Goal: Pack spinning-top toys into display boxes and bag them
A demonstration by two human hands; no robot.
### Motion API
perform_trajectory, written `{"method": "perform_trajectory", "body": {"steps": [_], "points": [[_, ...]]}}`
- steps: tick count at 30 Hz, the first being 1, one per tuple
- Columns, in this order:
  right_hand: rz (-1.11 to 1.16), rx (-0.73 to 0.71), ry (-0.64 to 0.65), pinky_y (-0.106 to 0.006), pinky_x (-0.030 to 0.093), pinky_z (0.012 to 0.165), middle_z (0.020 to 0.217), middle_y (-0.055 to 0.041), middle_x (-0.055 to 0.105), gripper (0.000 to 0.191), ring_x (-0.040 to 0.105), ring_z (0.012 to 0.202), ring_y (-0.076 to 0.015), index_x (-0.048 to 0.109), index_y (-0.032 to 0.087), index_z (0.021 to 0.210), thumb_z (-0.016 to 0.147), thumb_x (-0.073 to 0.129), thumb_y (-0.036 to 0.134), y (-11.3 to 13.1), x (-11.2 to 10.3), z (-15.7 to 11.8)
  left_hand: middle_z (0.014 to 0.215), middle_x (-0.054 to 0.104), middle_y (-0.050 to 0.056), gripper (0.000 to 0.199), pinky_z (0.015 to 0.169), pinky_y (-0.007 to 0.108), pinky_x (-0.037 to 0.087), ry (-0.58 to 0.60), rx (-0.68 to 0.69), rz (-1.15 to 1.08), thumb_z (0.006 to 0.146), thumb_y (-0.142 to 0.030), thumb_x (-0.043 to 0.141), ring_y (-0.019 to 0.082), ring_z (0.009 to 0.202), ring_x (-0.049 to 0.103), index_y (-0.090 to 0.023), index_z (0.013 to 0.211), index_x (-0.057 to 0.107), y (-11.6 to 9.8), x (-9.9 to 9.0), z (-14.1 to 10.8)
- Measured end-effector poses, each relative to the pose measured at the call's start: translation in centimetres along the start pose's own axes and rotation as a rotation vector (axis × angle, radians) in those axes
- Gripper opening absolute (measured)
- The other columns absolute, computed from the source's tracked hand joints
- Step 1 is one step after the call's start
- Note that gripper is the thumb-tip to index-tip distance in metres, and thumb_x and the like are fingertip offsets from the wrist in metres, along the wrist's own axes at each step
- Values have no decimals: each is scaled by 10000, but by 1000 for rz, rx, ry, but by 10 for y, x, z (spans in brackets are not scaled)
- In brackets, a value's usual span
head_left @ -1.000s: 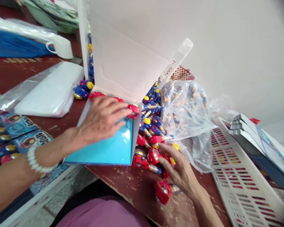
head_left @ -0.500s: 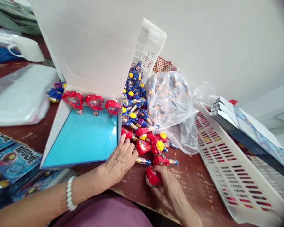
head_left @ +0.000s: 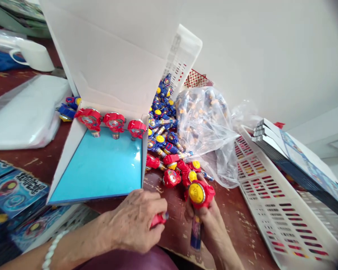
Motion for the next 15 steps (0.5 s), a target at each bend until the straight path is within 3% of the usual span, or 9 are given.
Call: {"method": "perform_trajectory", "body": {"steps": [2,5,8,11,15], "points": [[207,60,-16,-275,451,515,669,22,493,652,498,538,-148,264,247,1420,910,327,648,2,18,14,787,621,10,242,662,308,388,91,-92,-116,748,-343,597,210,740,564,-242,967,591,2,3,-6],[277,27,-7,-334,515,597,834,-34,595,556,585,620,-178,248,278,1417,940,335,550,12,48,32,758,614,4,413,593,275,339,137,-212,-305,650,-446,694,202,703,539,-235,994,606,11,6,-11],[220,-88,25,-364,549,693,1078,-80,620,523,652,791,-208,238,325,1384,924,435,479,24,69,41,767,592,-23,244,563,243,313,74,-253,-568,702,-352,640,148,675,501,-210,899,613,24,1,-10],[213,-129,129,-386,558,755,1333,-102,502,501,647,987,-245,301,355,1278,869,559,485,32,80,49,689,508,-40,161,547,228,290,38,-297,-759,725,-300,607,114,635,430,-185,835,629,41,-6,-16],[135,-93,376,-415,564,717,1338,-131,501,728,650,990,-297,329,360,1238,681,706,637,43,90,60,658,454,-40,178,534,217,274,94,-292,-977,676,-309,656,100,613,371,-166,777,630,48,-7,-29]]}}
Point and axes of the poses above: each hand's wrist, its own z-axis towards the middle knuckle, its own x-axis out of the palm, y = z × x, the point moved 8 cm from there along z, towards the middle knuckle
